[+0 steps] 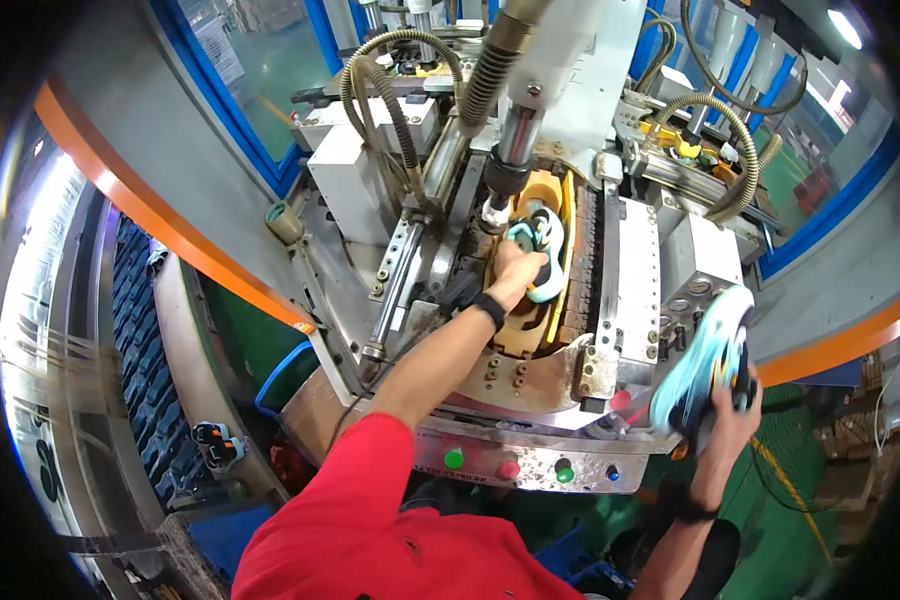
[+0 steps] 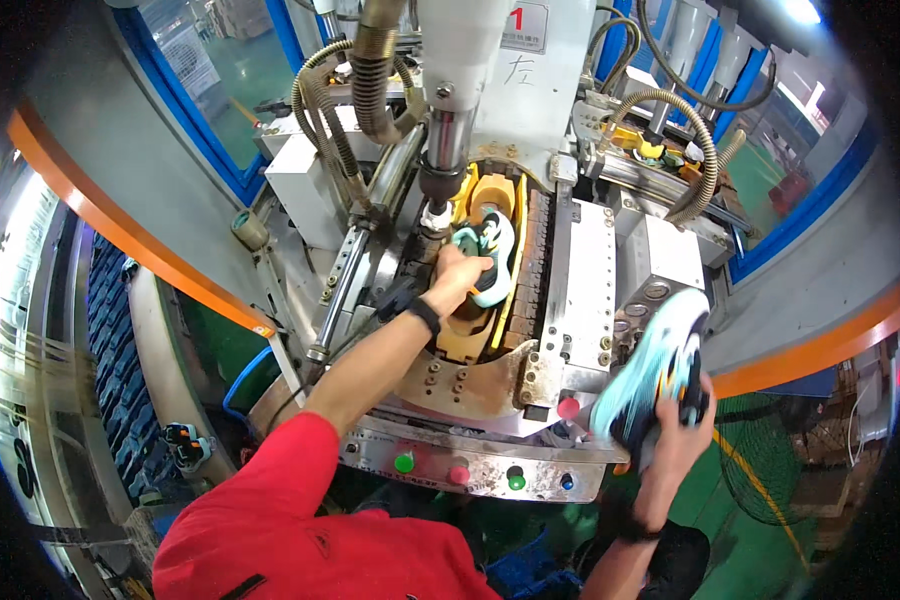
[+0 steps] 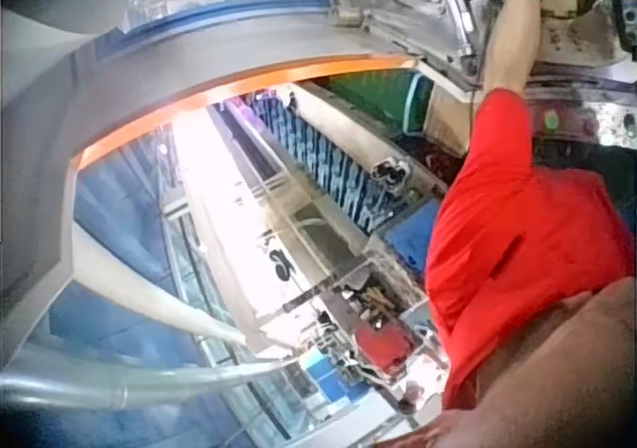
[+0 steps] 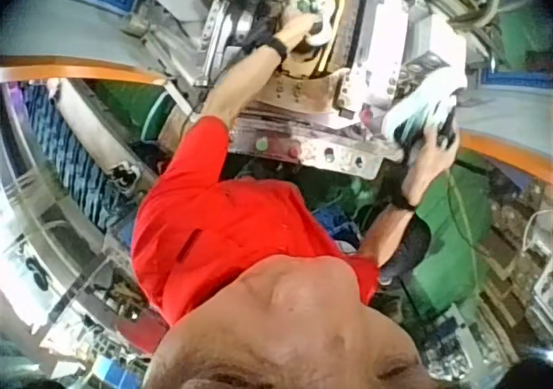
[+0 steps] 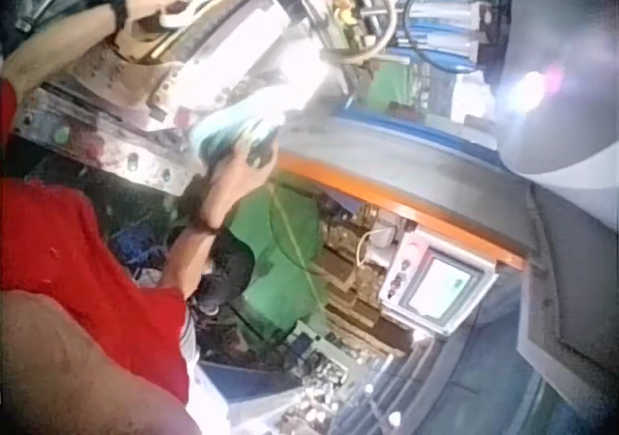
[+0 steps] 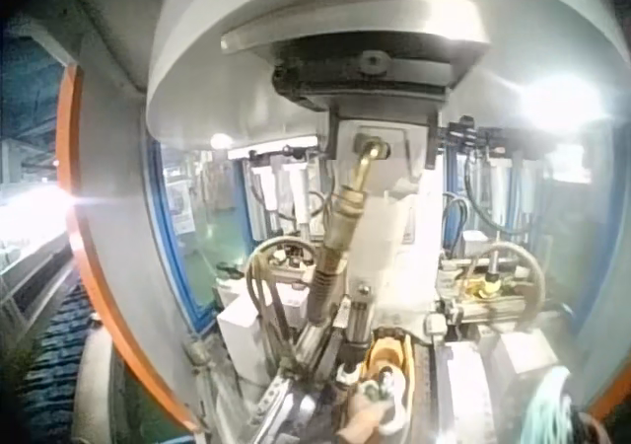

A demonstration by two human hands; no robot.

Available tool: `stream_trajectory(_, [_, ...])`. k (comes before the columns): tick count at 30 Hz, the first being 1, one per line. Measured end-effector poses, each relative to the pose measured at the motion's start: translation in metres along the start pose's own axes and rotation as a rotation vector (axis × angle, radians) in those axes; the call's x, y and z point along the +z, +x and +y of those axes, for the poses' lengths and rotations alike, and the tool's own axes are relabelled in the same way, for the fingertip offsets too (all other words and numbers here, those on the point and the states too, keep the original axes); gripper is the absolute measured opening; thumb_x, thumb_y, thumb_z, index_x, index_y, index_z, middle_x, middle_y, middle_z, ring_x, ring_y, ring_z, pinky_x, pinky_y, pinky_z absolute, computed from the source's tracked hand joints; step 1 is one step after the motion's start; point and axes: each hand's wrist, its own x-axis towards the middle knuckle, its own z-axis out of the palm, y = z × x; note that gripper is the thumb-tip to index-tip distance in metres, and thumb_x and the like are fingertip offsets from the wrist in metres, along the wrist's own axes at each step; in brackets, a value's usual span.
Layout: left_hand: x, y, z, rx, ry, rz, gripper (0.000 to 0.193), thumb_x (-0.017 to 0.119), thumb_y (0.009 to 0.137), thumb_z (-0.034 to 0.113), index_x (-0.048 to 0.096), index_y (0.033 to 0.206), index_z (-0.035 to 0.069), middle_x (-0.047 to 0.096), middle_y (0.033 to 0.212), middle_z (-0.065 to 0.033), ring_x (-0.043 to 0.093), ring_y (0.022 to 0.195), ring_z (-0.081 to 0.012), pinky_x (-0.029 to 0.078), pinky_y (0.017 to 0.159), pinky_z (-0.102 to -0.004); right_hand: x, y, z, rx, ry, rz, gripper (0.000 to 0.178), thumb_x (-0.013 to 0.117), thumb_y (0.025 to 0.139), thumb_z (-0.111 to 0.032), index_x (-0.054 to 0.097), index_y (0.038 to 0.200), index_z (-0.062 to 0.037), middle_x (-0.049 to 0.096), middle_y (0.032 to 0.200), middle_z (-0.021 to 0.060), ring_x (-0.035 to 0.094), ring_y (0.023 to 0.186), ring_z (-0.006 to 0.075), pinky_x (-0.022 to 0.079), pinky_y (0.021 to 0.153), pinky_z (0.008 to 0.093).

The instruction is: Operating an industrial machine to attach and press soles onto shoes.

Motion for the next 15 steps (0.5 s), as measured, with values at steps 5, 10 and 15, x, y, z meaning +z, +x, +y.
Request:
stream_trajectory(5, [-0.097, -0.117, 0.014, -0.266, -0.711, -0.46, 0.025, 0.07, 0.083, 0.006, 0.063, 0.106, -0.002, 0.068, 0.098, -0.0082, 0.066, 0.086, -0.018, 0.053, 0.08, -0.0326, 0.118, 0.102, -0.031, 0.081, -0.328, -0.401, 0.038, 0.071, 0.072, -0.014, 0.061, 0.104, 0.0042, 0.063, 0.094, 0.0097, 0.058, 0.081, 0.0168, 0.046, 0.074, 0.0292])
stream_trajectory(10, [-0.212, -0.235, 0.005, -0.163, -0.56, -0.3, 0.048, 0.072, 0.08, 0.007, 0.053, 0.123, -0.005, 0.063, 0.107, -0.0084, 0.063, 0.093, -0.0163, 0.052, 0.083, -0.0303, 0.259, 0.116, 0.0, 0.066, -0.593, -0.803, 0.059, 0.074, 0.068, -0.034, 0.059, 0.107, 0.0092, 0.067, 0.093, 0.0177, 0.065, 0.086, 0.0288, 0.05, 0.076, 0.0341])
stream_trajectory(15, [-0.3, -0.328, -0.017, -0.123, -0.589, 0.045, 0.061, 0.073, 0.075, 0.004, 0.048, 0.129, -0.007, 0.061, 0.114, -0.0103, 0.062, 0.1, -0.0175, 0.049, 0.091, -0.0314, 0.35, 0.078, 0.057, -0.126, -0.845, -0.615, 0.041, 0.066, 0.074, -0.026, 0.063, 0.098, 0.0069, 0.066, 0.102, 0.0287, 0.065, 0.1, 0.0407, 0.052, 0.086, 0.0431])
